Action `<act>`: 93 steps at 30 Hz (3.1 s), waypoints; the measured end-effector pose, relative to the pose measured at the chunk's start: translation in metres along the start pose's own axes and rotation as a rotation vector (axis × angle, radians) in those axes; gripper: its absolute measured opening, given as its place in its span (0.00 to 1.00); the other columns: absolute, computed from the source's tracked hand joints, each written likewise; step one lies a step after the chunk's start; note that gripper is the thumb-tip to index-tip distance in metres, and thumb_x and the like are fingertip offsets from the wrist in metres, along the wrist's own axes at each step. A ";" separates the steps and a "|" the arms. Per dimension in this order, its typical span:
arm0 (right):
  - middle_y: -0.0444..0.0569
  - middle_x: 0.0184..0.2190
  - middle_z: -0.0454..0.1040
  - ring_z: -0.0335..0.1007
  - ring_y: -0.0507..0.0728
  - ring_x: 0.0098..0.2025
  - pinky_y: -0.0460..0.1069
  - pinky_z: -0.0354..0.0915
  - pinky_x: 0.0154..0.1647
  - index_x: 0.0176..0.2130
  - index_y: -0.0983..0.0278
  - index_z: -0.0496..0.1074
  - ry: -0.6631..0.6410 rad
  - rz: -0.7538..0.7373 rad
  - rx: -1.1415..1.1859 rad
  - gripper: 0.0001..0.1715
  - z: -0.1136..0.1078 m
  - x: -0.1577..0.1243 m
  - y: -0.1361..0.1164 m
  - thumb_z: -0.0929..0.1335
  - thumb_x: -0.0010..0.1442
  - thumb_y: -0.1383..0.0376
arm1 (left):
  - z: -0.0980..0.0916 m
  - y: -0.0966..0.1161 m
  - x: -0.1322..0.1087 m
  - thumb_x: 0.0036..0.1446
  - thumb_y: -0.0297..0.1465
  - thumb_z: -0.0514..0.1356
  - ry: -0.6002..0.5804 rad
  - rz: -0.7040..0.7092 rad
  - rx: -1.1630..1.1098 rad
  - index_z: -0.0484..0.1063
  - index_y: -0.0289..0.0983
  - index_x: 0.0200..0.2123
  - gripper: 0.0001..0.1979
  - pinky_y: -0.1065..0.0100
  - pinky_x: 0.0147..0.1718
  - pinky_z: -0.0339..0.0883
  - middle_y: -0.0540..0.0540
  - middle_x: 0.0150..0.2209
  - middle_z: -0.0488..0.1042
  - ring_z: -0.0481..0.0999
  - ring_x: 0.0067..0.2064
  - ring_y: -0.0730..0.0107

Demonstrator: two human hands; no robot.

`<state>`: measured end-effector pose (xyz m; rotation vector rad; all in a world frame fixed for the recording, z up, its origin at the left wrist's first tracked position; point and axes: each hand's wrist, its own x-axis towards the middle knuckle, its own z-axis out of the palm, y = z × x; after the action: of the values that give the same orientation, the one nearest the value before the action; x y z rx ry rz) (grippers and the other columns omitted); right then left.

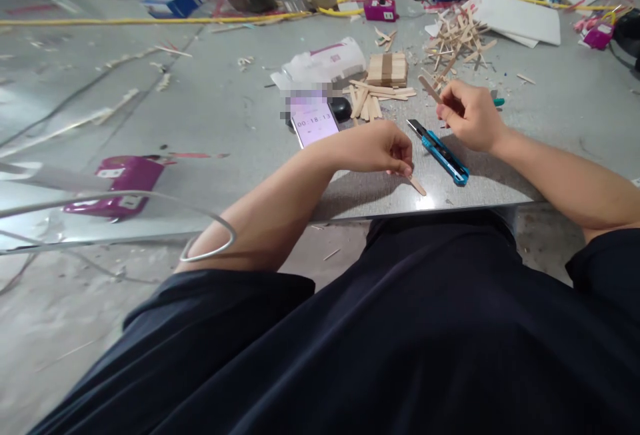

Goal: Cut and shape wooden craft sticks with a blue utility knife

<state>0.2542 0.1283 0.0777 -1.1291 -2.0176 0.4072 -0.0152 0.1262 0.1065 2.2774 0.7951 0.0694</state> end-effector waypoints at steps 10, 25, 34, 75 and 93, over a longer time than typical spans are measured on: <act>0.45 0.32 0.78 0.70 0.55 0.34 0.54 0.65 0.39 0.37 0.59 0.76 -0.409 -0.224 0.120 0.09 0.000 -0.004 -0.005 0.74 0.67 0.57 | -0.001 -0.004 0.006 0.59 0.39 0.69 0.054 -0.128 0.363 0.77 0.40 0.30 0.10 0.64 0.34 0.57 0.49 0.29 0.77 0.74 0.32 0.65; 0.44 0.23 0.78 0.67 0.55 0.29 0.55 0.57 0.37 0.26 0.60 0.72 -0.411 -0.047 -0.074 0.18 -0.009 0.003 -0.007 0.72 0.69 0.66 | 0.003 -0.038 0.035 0.62 0.41 0.68 0.345 -0.295 0.413 0.73 0.41 0.31 0.13 0.61 0.35 0.54 0.47 0.31 0.73 0.66 0.33 0.63; 0.44 0.25 0.74 0.64 0.55 0.30 0.56 0.60 0.37 0.29 0.59 0.72 -0.239 -0.050 -0.021 0.20 -0.003 0.003 0.000 0.73 0.72 0.54 | -0.017 -0.042 0.029 0.57 0.41 0.71 0.477 -0.230 0.358 0.73 0.42 0.26 0.14 0.60 0.35 0.56 0.48 0.25 0.71 0.66 0.31 0.64; 0.42 0.24 0.70 0.60 0.51 0.27 0.53 0.60 0.31 0.31 0.61 0.75 -0.320 -0.077 0.167 0.09 -0.008 -0.005 -0.024 0.75 0.64 0.64 | 0.026 -0.018 0.025 0.63 0.32 0.72 0.698 0.376 -0.205 0.80 0.35 0.37 0.06 0.70 0.27 0.67 0.46 0.30 0.80 0.77 0.29 0.72; 0.45 0.22 0.72 0.64 0.54 0.26 0.55 0.59 0.34 0.29 0.61 0.75 -0.195 0.200 -0.389 0.22 -0.069 0.028 0.030 0.74 0.67 0.48 | 0.023 -0.029 0.041 0.71 0.28 0.67 0.621 0.119 -0.638 0.68 0.38 0.40 0.10 0.75 0.22 0.69 0.47 0.28 0.84 0.80 0.22 0.76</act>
<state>0.3146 0.1617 0.1179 -1.5909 -2.2225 0.2347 0.0091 0.1515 0.0631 1.6801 0.7869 0.9781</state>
